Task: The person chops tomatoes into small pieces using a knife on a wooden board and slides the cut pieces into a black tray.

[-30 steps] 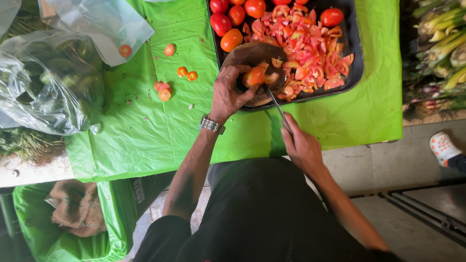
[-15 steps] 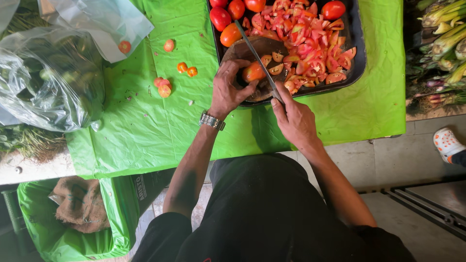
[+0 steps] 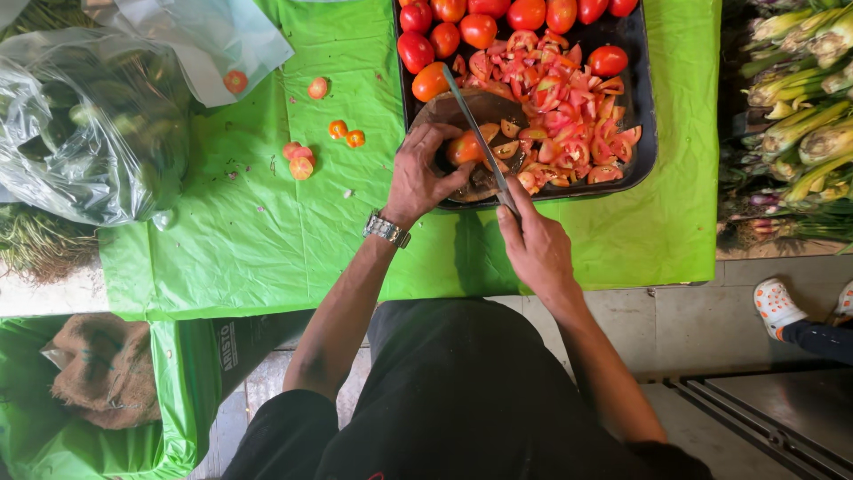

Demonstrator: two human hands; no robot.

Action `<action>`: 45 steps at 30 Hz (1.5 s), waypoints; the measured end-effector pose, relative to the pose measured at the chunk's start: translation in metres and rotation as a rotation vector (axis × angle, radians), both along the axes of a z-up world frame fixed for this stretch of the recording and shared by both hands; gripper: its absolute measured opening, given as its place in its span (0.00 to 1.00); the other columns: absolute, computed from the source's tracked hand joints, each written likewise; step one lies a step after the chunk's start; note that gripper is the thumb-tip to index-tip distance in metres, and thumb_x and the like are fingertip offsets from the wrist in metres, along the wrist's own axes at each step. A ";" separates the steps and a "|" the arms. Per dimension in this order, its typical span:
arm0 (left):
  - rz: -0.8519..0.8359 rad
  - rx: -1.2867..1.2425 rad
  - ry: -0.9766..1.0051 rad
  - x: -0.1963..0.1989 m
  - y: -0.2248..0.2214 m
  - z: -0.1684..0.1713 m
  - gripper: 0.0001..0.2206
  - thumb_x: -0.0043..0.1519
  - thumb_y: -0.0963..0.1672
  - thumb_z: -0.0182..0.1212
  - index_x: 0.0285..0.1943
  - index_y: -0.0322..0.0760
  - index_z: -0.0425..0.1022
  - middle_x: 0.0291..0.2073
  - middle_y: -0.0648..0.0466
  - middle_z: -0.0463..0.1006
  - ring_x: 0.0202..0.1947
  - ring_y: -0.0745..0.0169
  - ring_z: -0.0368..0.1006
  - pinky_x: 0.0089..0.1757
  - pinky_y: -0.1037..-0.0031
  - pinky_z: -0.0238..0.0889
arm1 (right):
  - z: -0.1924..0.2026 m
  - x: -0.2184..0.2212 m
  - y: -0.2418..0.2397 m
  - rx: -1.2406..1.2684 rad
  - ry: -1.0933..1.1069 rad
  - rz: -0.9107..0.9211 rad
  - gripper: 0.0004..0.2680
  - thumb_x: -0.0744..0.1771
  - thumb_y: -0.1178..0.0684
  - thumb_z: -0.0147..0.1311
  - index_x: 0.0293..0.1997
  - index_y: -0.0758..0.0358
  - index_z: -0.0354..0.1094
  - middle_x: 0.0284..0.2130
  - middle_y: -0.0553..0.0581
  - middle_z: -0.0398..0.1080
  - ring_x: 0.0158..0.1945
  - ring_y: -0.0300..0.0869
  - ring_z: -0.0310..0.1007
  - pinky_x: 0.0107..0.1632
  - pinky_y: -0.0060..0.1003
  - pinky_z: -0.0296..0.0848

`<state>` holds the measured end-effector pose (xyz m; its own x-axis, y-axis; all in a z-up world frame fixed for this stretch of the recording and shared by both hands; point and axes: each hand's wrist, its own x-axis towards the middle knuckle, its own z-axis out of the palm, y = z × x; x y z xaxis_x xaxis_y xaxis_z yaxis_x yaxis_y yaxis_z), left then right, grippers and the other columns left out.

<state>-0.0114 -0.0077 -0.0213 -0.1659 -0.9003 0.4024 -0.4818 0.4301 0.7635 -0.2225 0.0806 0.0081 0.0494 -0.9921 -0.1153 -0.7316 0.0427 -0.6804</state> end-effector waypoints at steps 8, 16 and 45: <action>0.016 0.034 0.065 0.000 0.003 0.000 0.18 0.53 0.43 0.73 0.51 0.34 0.76 0.45 0.48 0.78 0.48 0.48 0.76 0.49 0.63 0.70 | -0.022 -0.016 0.057 -0.155 -0.012 0.082 0.17 0.72 0.46 0.47 0.70 0.57 0.58 0.40 0.66 0.77 0.37 0.61 0.78 0.38 0.51 0.74; 0.001 -0.012 0.036 0.002 0.002 0.000 0.21 0.52 0.43 0.73 0.53 0.32 0.75 0.48 0.47 0.76 0.51 0.47 0.75 0.52 0.62 0.70 | 0.006 -0.007 0.013 0.005 -0.042 0.016 0.18 0.71 0.44 0.47 0.71 0.53 0.58 0.27 0.65 0.74 0.29 0.58 0.77 0.34 0.51 0.71; 0.015 0.058 0.057 -0.002 0.003 0.003 0.18 0.54 0.42 0.74 0.51 0.33 0.76 0.46 0.47 0.78 0.46 0.50 0.77 0.49 0.66 0.71 | -0.033 -0.061 0.009 0.160 0.226 -0.064 0.20 0.71 0.38 0.44 0.72 0.42 0.57 0.22 0.64 0.73 0.27 0.57 0.76 0.32 0.52 0.71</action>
<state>-0.0138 -0.0043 -0.0180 -0.1304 -0.9247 0.3578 -0.4433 0.3772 0.8131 -0.2836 0.0897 -0.0248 -0.0581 -0.9606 -0.2719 -0.8564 0.1880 -0.4809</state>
